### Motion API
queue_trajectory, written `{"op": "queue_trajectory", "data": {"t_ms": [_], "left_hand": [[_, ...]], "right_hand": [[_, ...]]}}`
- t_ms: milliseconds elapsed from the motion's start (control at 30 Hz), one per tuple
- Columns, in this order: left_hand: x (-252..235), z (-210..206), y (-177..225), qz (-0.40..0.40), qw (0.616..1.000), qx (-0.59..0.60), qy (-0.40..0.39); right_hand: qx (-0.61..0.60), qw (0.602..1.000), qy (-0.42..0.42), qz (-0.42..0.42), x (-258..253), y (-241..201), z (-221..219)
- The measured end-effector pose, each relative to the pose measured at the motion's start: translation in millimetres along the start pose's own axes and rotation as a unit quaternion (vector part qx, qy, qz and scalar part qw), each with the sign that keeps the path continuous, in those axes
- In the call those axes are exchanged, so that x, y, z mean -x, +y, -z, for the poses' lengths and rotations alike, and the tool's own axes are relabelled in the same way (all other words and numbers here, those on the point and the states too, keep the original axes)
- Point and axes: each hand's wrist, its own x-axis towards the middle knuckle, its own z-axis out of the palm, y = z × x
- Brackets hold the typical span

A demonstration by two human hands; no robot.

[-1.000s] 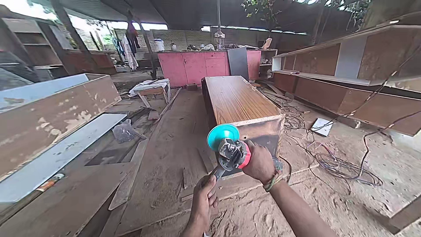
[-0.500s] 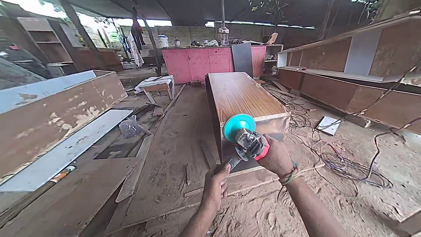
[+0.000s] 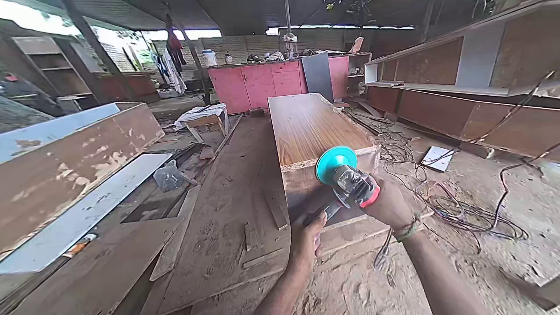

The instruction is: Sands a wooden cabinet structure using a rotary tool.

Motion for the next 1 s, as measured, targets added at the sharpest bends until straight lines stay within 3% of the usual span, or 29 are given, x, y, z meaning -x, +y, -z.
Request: {"op": "queue_trajectory", "data": {"t_ms": [300, 467, 567, 667, 867, 1000], "left_hand": [[-16.3, -49.8, -4.8, 0.014, 0.997, -0.073, -0.016], [-28.0, -79.2, -1.8, 0.021, 0.990, -0.135, -0.032], [-24.9, -78.6, -4.4, 0.035, 0.988, -0.144, -0.042], [-11.4, -51.5, 0.4, 0.023, 0.996, -0.090, -0.010], [8.0, 13.2, 35.9, -0.074, 0.997, -0.018, 0.022], [16.8, 51.5, 23.5, -0.058, 0.998, 0.015, 0.005]], "right_hand": [[-0.039, 0.999, 0.014, -0.035, -7.1, 56.3, 12.4], [-0.066, 0.992, 0.022, -0.107, -6.9, 86.7, 14.9], [-0.065, 0.992, 0.004, -0.111, -5.9, 91.1, 14.7], [-0.033, 0.998, -0.006, -0.052, -7.7, 61.1, 10.0], [-0.016, 0.998, -0.056, -0.037, -2.2, -34.1, 6.0], [0.013, 0.995, -0.097, 0.014, 7.8, -65.6, -1.3]]}}
